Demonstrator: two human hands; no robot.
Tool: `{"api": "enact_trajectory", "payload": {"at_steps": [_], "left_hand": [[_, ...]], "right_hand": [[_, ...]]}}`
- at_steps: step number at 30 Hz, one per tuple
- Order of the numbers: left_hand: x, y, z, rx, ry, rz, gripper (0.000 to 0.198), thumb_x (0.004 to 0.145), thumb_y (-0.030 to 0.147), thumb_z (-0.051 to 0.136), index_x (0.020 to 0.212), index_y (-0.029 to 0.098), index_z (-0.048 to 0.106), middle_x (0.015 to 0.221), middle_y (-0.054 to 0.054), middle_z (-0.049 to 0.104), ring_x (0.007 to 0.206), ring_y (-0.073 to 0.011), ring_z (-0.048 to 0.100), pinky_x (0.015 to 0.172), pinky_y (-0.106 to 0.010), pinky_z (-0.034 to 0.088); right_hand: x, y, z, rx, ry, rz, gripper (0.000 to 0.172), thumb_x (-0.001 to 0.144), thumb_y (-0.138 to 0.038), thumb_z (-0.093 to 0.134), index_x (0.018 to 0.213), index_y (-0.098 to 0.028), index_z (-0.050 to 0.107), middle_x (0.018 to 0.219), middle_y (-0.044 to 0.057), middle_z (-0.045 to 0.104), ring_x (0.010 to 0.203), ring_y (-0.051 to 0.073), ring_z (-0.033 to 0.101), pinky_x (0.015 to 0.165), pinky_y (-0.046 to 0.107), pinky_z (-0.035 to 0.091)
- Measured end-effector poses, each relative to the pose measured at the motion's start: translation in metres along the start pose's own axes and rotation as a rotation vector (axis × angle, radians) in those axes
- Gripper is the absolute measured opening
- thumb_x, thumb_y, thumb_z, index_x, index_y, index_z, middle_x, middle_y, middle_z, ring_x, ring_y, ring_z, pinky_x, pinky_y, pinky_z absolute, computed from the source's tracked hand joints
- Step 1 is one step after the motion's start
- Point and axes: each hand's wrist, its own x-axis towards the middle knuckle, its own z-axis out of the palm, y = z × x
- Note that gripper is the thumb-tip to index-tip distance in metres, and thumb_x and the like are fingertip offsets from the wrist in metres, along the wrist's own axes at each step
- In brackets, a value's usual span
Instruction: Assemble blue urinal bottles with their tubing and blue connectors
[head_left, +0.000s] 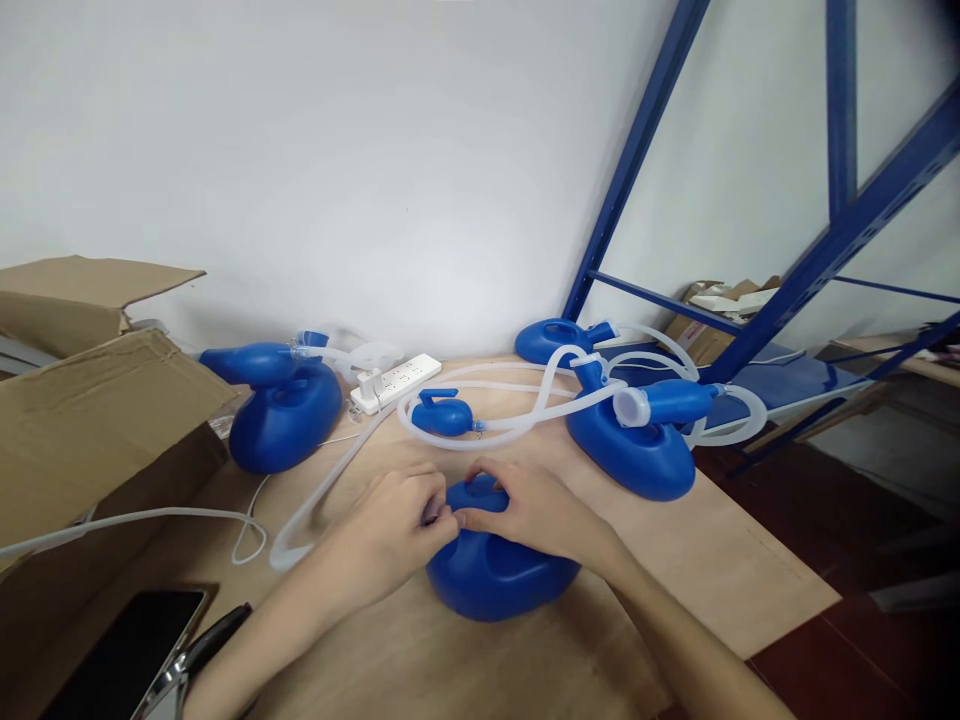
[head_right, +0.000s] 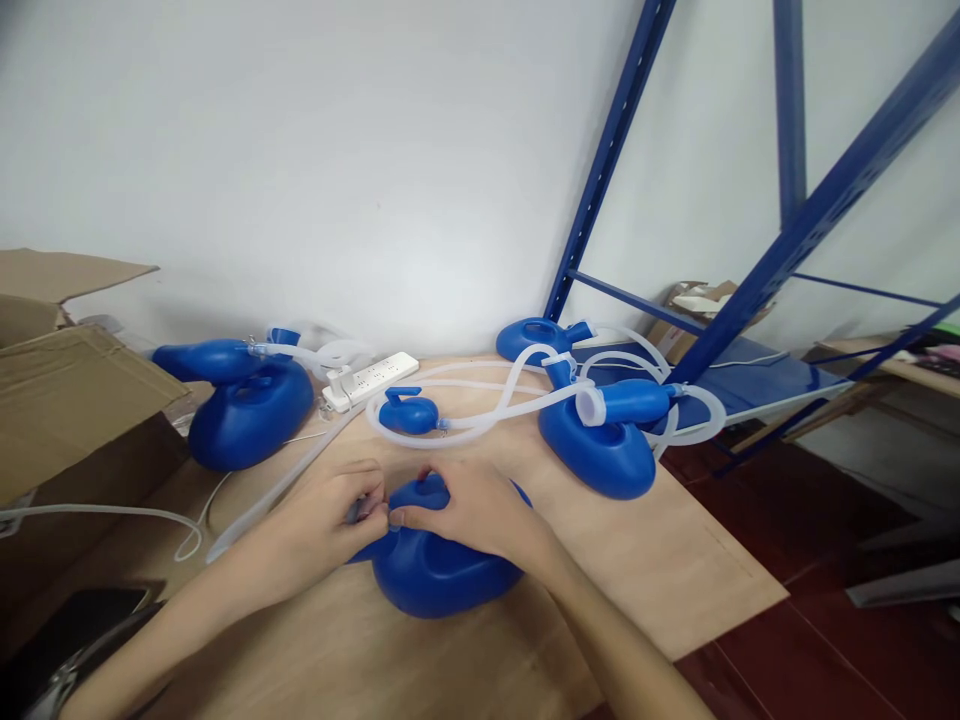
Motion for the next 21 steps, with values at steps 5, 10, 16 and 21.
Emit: {"api": "enact_trajectory", "payload": {"at_steps": [5,10,16,21], "left_hand": [[-0.0008,0.0047,0.0014,0.033,0.029,-0.067,0.024,0.083,0.027,0.052,0.064,0.023,0.037,0.067,0.002,0.053,0.065,-0.0174,0.047,0.061,-0.034,0.029],[0.0016,0.0067,0.0017,0.076,0.017,-0.07,0.032,0.086,0.035,0.055,0.063,0.023,0.037,0.07,0.0,0.057,0.07,-0.0196,0.051,0.065,-0.034,0.031],[0.0021,0.0091,0.0044,0.166,0.007,-0.098,0.03,0.089,0.029,0.052,0.063,0.023,0.038,0.073,-0.002,0.059,0.069,-0.0199,0.051,0.067,-0.036,0.032],[0.0019,0.0092,0.005,0.169,0.019,-0.096,0.029,0.089,0.026,0.051,0.064,0.023,0.037,0.073,-0.002,0.059,0.069,-0.0198,0.051,0.067,-0.036,0.032]], "right_hand": [[0.0016,0.0039,-0.002,0.02,-0.044,-0.077,0.048,0.084,-0.062,0.076,0.112,-0.024,0.074,0.109,0.007,0.078,0.101,0.032,0.072,0.087,0.043,0.053],[0.0024,0.0046,-0.0022,0.033,-0.049,-0.121,0.042,0.085,-0.056,0.076,0.111,-0.024,0.073,0.105,0.005,0.078,0.095,0.029,0.072,0.084,0.04,0.054],[0.0024,0.0021,-0.0037,0.051,-0.043,-0.112,0.043,0.079,-0.049,0.083,0.112,-0.024,0.073,0.106,0.005,0.078,0.096,0.028,0.071,0.084,0.039,0.054],[0.0036,0.0038,-0.0045,0.052,-0.066,-0.127,0.039,0.081,-0.049,0.082,0.11,-0.024,0.073,0.106,0.004,0.078,0.095,0.028,0.071,0.085,0.041,0.054]]}}
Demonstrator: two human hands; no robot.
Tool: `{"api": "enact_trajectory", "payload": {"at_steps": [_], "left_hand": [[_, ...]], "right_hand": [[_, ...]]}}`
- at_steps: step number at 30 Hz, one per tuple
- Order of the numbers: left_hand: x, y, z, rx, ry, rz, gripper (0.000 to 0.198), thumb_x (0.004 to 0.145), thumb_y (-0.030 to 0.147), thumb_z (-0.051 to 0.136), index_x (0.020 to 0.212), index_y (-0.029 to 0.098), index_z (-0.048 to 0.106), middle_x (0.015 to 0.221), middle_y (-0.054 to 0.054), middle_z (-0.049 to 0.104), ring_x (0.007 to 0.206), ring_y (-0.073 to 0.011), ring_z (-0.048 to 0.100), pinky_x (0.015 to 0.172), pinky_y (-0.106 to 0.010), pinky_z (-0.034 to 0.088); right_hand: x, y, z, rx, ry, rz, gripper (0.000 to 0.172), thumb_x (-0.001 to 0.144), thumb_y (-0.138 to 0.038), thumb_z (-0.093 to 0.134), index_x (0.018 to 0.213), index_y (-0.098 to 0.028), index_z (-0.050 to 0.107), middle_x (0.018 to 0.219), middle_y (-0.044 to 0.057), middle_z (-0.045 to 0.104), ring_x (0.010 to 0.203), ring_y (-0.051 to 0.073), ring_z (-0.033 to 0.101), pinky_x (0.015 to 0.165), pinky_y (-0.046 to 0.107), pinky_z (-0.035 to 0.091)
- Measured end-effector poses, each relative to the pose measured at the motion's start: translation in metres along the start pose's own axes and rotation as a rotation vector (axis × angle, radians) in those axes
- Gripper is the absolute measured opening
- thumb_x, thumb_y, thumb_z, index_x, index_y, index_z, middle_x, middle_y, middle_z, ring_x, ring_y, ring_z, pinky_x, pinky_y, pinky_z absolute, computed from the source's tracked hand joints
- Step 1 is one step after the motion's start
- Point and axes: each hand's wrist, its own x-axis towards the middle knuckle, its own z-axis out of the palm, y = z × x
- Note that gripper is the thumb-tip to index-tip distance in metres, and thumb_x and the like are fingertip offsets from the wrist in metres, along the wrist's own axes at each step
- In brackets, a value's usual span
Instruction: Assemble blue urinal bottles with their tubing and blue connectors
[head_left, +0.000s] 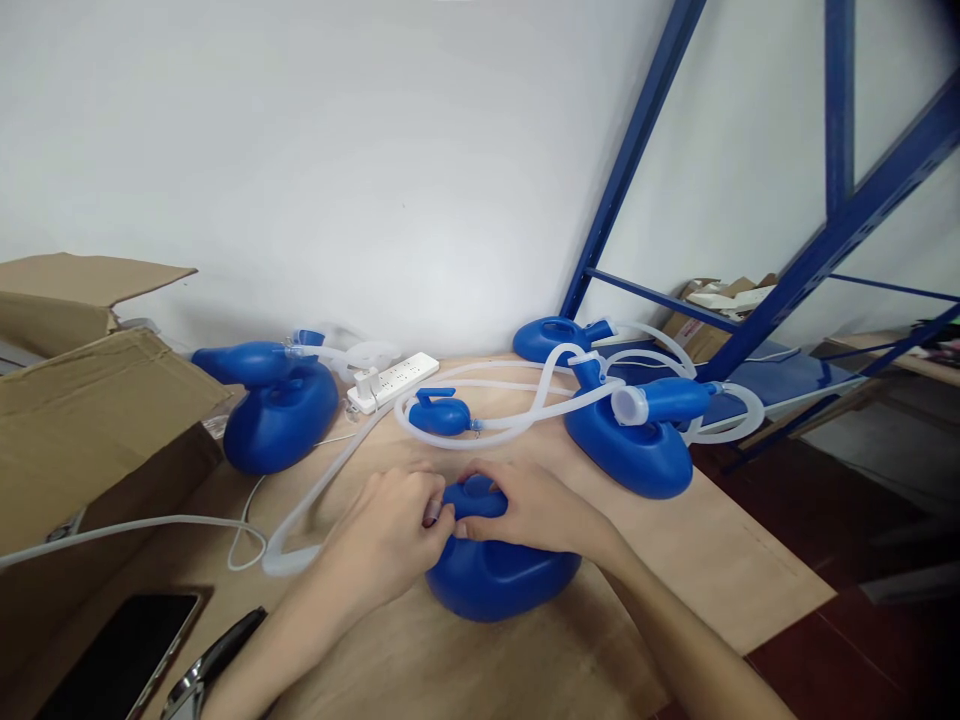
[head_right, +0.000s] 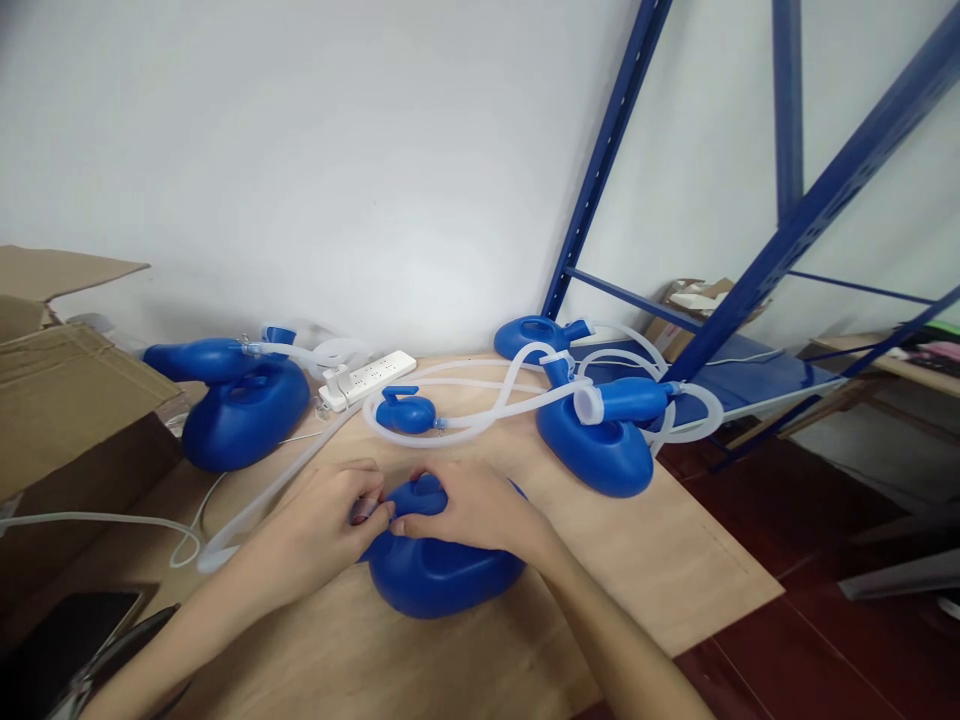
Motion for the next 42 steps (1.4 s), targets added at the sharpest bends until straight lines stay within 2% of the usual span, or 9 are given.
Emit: {"api": "enact_trajectory", "payload": {"at_steps": [7,14,18,22,27,33,37,42], "left_hand": [[-0.002,0.0,0.0,0.009,0.013,0.016,0.03,0.092,0.028,0.045,0.063,0.023,0.038,0.075,-0.002,0.06,0.066,-0.019,0.048,0.065,-0.036,0.03],[-0.005,-0.002,0.005,-0.038,0.082,0.004,0.034,0.094,0.036,0.047,0.063,0.023,0.038,0.069,-0.002,0.058,0.065,-0.0191,0.05,0.062,-0.035,0.031],[-0.006,-0.004,0.004,-0.092,0.123,0.028,0.033,0.094,0.033,0.044,0.064,0.023,0.034,0.069,-0.001,0.057,0.065,-0.018,0.052,0.062,-0.034,0.033],[-0.004,-0.005,0.0,-0.12,0.052,0.05,0.031,0.091,0.032,0.048,0.063,0.023,0.037,0.066,0.0,0.057,0.064,-0.0171,0.051,0.062,-0.033,0.035],[-0.004,-0.007,-0.007,-0.237,0.004,0.08,0.035,0.095,0.041,0.047,0.066,0.022,0.05,0.071,0.0,0.062,0.071,-0.0173,0.056,0.065,-0.031,0.043],[-0.004,-0.011,-0.006,-0.343,-0.019,0.079,0.034,0.097,0.044,0.046,0.075,0.022,0.061,0.082,-0.001,0.069,0.082,-0.0189,0.062,0.074,-0.032,0.049],[-0.001,-0.01,-0.004,-0.273,-0.03,0.055,0.022,0.088,0.032,0.051,0.07,0.022,0.057,0.082,-0.001,0.07,0.082,-0.0201,0.063,0.076,-0.035,0.048],[0.001,-0.005,-0.005,-0.223,-0.071,0.009,0.021,0.082,0.029,0.053,0.063,0.022,0.048,0.084,-0.002,0.069,0.084,-0.021,0.063,0.074,-0.034,0.045]], "right_hand": [[0.0,0.0,0.0,-0.01,-0.001,-0.002,0.039,0.081,-0.051,0.082,0.109,-0.024,0.073,0.105,0.005,0.078,0.094,0.029,0.071,0.084,0.041,0.053],[-0.001,-0.001,-0.001,-0.015,-0.007,0.01,0.039,0.082,-0.05,0.082,0.109,-0.024,0.074,0.108,0.005,0.079,0.096,0.029,0.072,0.087,0.042,0.054],[-0.002,-0.002,-0.001,-0.02,-0.005,-0.007,0.038,0.085,-0.052,0.078,0.111,-0.025,0.074,0.11,0.005,0.079,0.098,0.028,0.072,0.088,0.041,0.054],[-0.003,-0.001,0.0,-0.015,-0.006,-0.009,0.039,0.086,-0.053,0.077,0.114,-0.025,0.073,0.11,0.004,0.079,0.099,0.028,0.072,0.088,0.04,0.054],[-0.003,0.004,-0.003,-0.006,-0.016,-0.053,0.047,0.084,-0.059,0.078,0.118,-0.027,0.073,0.113,0.004,0.079,0.1,0.029,0.073,0.087,0.04,0.055],[-0.002,0.003,-0.005,0.025,-0.037,-0.062,0.039,0.095,-0.055,0.067,0.122,-0.027,0.073,0.119,0.004,0.079,0.107,0.028,0.073,0.091,0.039,0.055],[-0.002,0.002,-0.005,0.041,-0.04,-0.081,0.035,0.097,-0.052,0.065,0.121,-0.028,0.073,0.12,0.003,0.079,0.107,0.027,0.073,0.092,0.039,0.054],[-0.002,0.001,-0.002,-0.013,0.0,-0.041,0.032,0.091,-0.05,0.073,0.115,-0.028,0.075,0.109,0.001,0.08,0.098,0.027,0.073,0.085,0.037,0.053]]}}
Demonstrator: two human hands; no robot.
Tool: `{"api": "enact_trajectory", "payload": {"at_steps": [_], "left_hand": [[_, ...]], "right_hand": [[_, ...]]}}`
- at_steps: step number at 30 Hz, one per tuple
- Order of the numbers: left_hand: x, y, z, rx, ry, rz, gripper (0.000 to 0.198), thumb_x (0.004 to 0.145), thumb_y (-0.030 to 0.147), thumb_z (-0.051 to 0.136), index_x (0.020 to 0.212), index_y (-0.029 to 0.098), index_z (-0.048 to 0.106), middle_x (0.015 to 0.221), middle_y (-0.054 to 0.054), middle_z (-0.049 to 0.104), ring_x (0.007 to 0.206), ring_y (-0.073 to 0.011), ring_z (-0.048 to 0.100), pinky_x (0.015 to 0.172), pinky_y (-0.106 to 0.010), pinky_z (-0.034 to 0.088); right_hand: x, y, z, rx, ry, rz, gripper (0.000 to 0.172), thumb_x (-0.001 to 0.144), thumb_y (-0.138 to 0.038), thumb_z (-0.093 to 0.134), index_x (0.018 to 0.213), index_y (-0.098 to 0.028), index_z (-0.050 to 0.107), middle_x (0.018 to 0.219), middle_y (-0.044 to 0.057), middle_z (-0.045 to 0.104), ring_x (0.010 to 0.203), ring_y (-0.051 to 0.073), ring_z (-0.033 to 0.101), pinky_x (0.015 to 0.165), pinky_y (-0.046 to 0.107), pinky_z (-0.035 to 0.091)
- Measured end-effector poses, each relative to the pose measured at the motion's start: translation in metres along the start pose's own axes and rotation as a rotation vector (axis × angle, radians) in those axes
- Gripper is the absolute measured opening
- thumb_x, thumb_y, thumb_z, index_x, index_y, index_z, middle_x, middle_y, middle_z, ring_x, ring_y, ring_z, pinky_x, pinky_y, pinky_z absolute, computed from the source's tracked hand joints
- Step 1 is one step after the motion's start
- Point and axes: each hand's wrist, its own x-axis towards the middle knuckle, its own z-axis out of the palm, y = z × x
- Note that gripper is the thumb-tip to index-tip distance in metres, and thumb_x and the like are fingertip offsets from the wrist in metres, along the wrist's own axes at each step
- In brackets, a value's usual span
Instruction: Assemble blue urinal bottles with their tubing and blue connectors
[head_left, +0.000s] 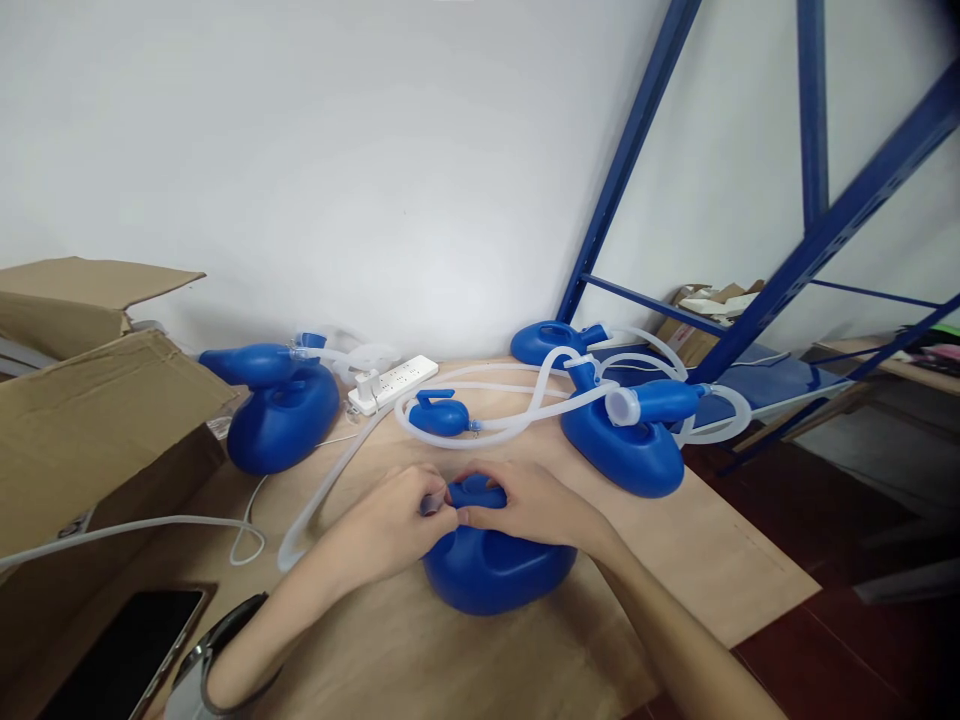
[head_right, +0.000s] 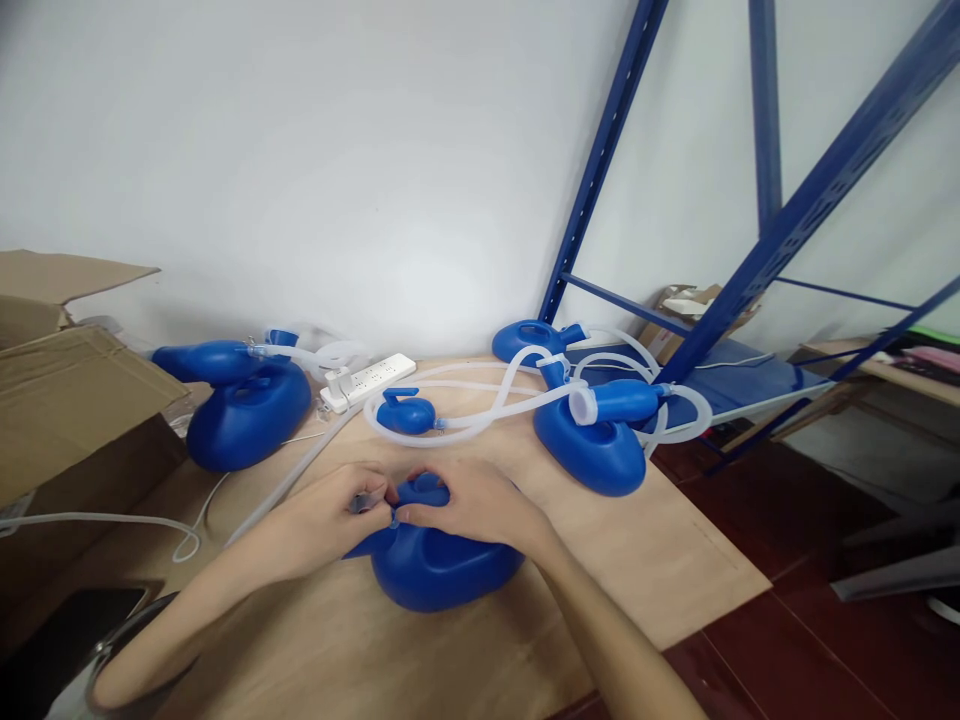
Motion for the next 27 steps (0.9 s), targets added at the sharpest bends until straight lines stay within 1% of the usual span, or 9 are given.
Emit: {"api": "enact_trajectory", "payload": {"at_steps": [3,5,8,12,16,20,22,25,27], "left_hand": [[0.001,0.004,0.0,0.024,0.001,-0.046,0.026,0.083,0.029,0.053,0.061,0.022,0.042,0.076,-0.001,0.064,0.075,-0.0189,0.057,0.066,-0.032,0.039],[0.001,0.007,0.001,0.056,0.001,-0.081,0.03,0.082,0.028,0.054,0.059,0.022,0.036,0.067,0.001,0.057,0.067,-0.0171,0.05,0.061,-0.032,0.033],[0.002,0.012,0.001,0.114,0.008,-0.123,0.036,0.081,0.026,0.056,0.057,0.022,0.03,0.058,0.003,0.047,0.063,-0.0163,0.042,0.06,-0.032,0.028],[0.003,0.014,0.002,0.149,0.02,-0.14,0.039,0.084,0.025,0.056,0.057,0.022,0.028,0.059,0.003,0.044,0.064,-0.0161,0.039,0.061,-0.033,0.026],[0.004,0.012,0.003,0.117,0.006,-0.141,0.037,0.08,0.018,0.057,0.057,0.022,0.029,0.059,0.004,0.044,0.065,-0.0158,0.04,0.063,-0.032,0.027],[0.003,0.009,0.002,0.059,0.002,-0.117,0.035,0.079,0.016,0.057,0.056,0.022,0.031,0.061,0.003,0.048,0.066,-0.0161,0.044,0.063,-0.031,0.029],[0.003,0.008,0.004,0.032,0.016,-0.1,0.031,0.079,0.015,0.055,0.055,0.022,0.035,0.062,0.002,0.052,0.067,-0.016,0.046,0.063,-0.031,0.03],[0.004,0.004,0.007,-0.003,0.067,-0.088,0.022,0.077,0.013,0.052,0.057,0.021,0.047,0.064,0.001,0.059,0.065,-0.0159,0.05,0.061,-0.031,0.031],[0.006,0.0,0.008,-0.022,0.096,-0.075,0.022,0.074,0.012,0.053,0.055,0.021,0.047,0.064,0.0,0.06,0.063,-0.0159,0.051,0.06,-0.03,0.032]], "right_hand": [[0.0,-0.001,0.002,-0.01,0.019,0.007,0.029,0.089,-0.048,0.075,0.11,-0.028,0.076,0.102,0.0,0.08,0.091,0.025,0.072,0.079,0.035,0.052],[0.001,-0.002,0.003,-0.013,0.031,0.012,0.028,0.089,-0.047,0.075,0.11,-0.028,0.076,0.103,0.001,0.08,0.091,0.025,0.073,0.08,0.035,0.052],[0.002,-0.003,0.003,-0.012,0.037,-0.004,0.028,0.092,-0.044,0.071,0.115,-0.028,0.076,0.107,0.001,0.08,0.096,0.026,0.073,0.082,0.035,0.052],[0.003,-0.001,0.003,-0.012,0.017,-0.027,0.029,0.092,-0.046,0.07,0.115,-0.028,0.076,0.111,0.001,0.08,0.1,0.026,0.073,0.083,0.034,0.051],[0.004,0.002,0.003,-0.007,0.006,0.0,0.034,0.088,-0.048,0.075,0.116,-0.029,0.077,0.111,0.0,0.081,0.099,0.026,0.074,0.084,0.035,0.052],[0.005,0.004,0.004,0.002,0.007,0.0,0.033,0.088,-0.05,0.076,0.114,-0.03,0.078,0.108,-0.001,0.081,0.097,0.026,0.074,0.082,0.034,0.052],[0.005,0.005,0.004,-0.005,0.007,0.016,0.035,0.086,-0.052,0.077,0.115,-0.031,0.078,0.11,0.0,0.081,0.098,0.027,0.074,0.083,0.035,0.053],[0.007,0.005,0.005,-0.02,0.004,0.022,0.036,0.085,-0.052,0.077,0.115,-0.031,0.078,0.112,0.001,0.081,0.098,0.027,0.074,0.082,0.035,0.053],[0.007,0.004,0.005,-0.019,0.008,0.017,0.035,0.086,-0.051,0.077,0.114,-0.031,0.079,0.11,0.001,0.082,0.097,0.027,0.075,0.081,0.035,0.054]]}}
